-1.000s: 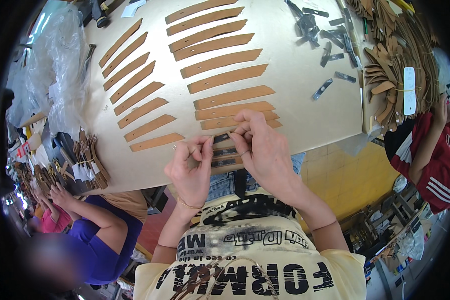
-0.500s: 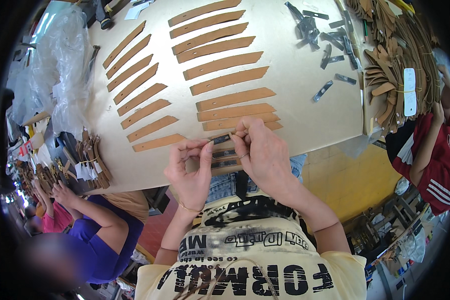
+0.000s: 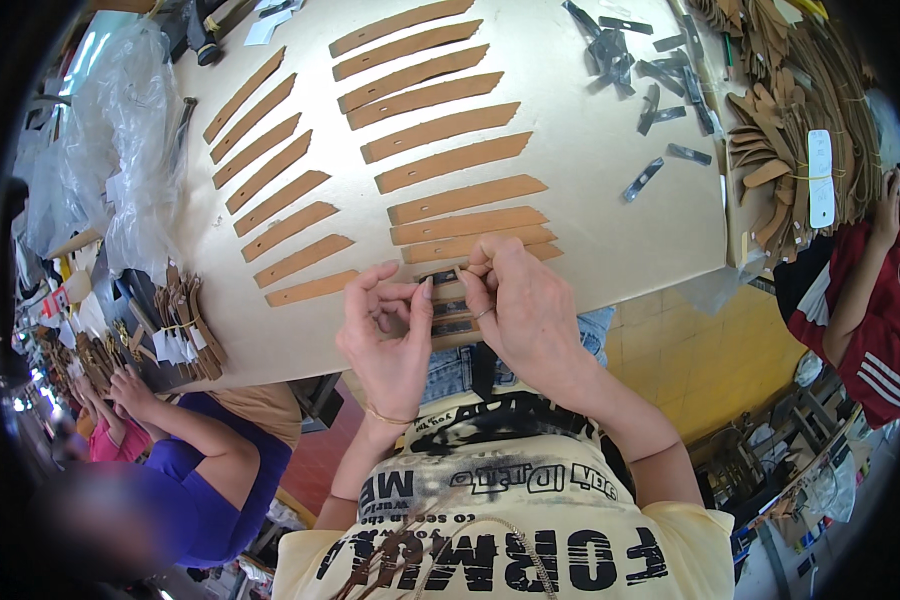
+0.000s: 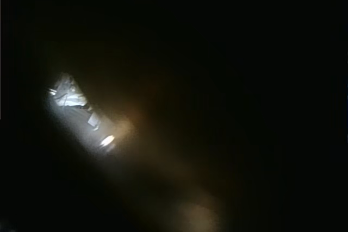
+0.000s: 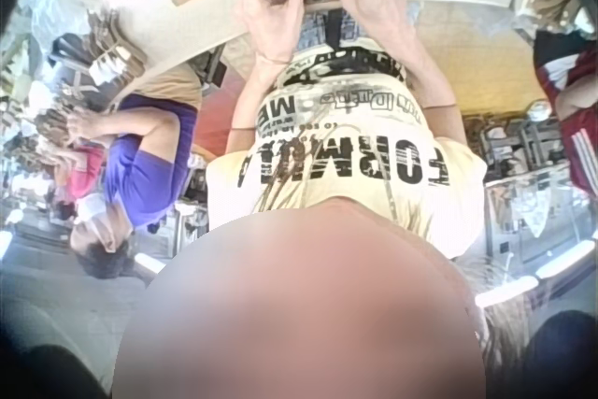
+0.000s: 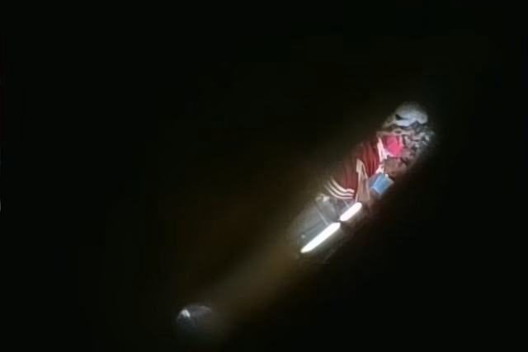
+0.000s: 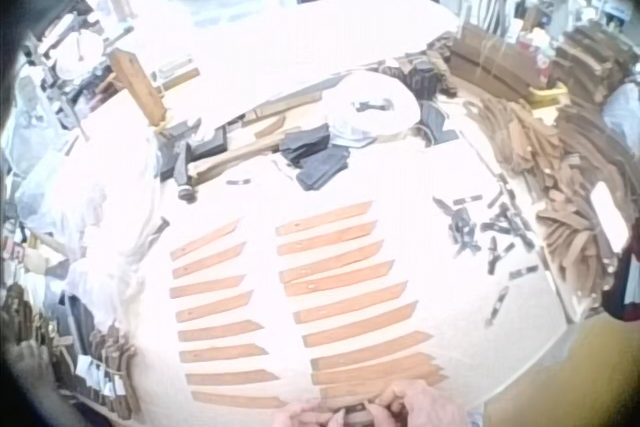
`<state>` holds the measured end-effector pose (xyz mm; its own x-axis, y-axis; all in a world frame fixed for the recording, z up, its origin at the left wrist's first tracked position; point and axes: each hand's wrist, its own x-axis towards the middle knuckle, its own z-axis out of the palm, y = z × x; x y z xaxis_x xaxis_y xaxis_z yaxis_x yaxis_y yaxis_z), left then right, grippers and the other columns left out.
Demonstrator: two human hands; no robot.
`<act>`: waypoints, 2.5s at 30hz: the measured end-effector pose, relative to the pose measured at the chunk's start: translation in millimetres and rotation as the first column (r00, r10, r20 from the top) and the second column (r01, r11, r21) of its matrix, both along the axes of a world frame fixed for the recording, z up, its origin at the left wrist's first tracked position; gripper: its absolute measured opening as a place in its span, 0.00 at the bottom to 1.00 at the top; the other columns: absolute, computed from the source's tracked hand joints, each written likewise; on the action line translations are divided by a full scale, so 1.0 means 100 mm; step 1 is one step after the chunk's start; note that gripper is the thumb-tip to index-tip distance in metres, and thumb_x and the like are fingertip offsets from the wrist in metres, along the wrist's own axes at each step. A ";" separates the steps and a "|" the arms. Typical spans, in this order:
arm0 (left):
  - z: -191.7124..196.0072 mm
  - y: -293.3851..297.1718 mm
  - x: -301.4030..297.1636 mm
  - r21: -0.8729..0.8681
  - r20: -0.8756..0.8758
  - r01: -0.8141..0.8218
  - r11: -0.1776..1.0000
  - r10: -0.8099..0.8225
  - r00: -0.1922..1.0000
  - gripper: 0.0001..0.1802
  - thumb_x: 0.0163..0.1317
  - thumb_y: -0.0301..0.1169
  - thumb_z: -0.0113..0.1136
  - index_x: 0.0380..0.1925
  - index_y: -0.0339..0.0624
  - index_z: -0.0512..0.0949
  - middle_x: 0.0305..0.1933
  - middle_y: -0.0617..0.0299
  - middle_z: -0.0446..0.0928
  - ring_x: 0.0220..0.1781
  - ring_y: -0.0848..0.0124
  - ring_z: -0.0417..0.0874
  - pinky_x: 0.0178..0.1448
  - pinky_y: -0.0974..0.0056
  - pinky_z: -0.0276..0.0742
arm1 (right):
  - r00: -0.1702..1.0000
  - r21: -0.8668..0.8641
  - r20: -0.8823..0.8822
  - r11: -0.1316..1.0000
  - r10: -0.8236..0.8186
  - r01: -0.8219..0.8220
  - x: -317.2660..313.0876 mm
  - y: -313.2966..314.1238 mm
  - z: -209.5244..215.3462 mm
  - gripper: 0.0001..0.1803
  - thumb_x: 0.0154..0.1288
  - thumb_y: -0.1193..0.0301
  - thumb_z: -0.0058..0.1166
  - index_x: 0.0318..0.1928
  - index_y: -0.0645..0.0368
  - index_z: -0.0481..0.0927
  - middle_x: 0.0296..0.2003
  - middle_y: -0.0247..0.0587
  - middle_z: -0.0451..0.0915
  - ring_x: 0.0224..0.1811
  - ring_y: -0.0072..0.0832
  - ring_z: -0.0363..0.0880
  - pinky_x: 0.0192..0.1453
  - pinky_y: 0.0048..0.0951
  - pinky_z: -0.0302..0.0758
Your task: The person repeatedly picks small black rectangular pieces and places them onto light brown wooden slats laid out on a table. The person aligns each black piece with a slat and presses it into place, continuing this sequence across multiple slats.
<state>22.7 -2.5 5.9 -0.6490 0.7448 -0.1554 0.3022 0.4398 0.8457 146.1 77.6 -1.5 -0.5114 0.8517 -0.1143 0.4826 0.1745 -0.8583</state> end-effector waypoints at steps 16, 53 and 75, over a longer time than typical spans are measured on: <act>-0.06 -0.12 0.00 -0.011 -0.424 0.137 0.990 -0.129 0.896 0.23 0.52 0.22 0.70 0.50 0.48 0.82 0.45 0.57 0.78 0.32 0.66 0.77 0.35 0.64 0.74 | 0.998 0.026 0.016 0.998 0.059 -0.059 0.01 0.04 0.02 0.15 0.66 0.80 0.60 0.46 0.62 0.65 0.27 0.41 0.79 0.25 0.23 0.81 0.28 0.24 0.77; 0.02 -0.08 -0.22 0.210 -0.608 0.422 0.882 -0.220 0.763 0.19 0.49 0.20 0.70 0.43 0.47 0.87 0.47 0.59 0.77 0.46 0.62 0.79 0.51 0.57 0.71 | 0.898 0.806 0.355 0.572 -0.259 -0.153 1.00 0.69 -0.07 0.15 0.59 0.73 0.65 0.48 0.54 0.83 0.41 0.37 0.85 0.45 0.31 0.83 0.52 0.34 0.73; 0.21 0.65 0.15 0.272 0.510 0.258 0.927 -0.366 0.778 0.17 0.63 0.22 0.65 0.53 0.35 0.79 0.47 0.60 0.82 0.39 0.78 0.79 0.44 0.71 0.73 | 0.778 -0.271 -0.300 0.831 -0.552 0.485 0.93 0.60 0.28 0.17 0.65 0.75 0.63 0.53 0.61 0.77 0.38 0.39 0.84 0.41 0.23 0.81 0.49 0.26 0.74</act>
<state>37.4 62.3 26.7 -0.2243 0.9404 -0.2557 -0.1356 0.2297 0.9638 238.9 137.2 26.1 -0.0298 0.9829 -0.1817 0.1173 -0.1771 -0.9772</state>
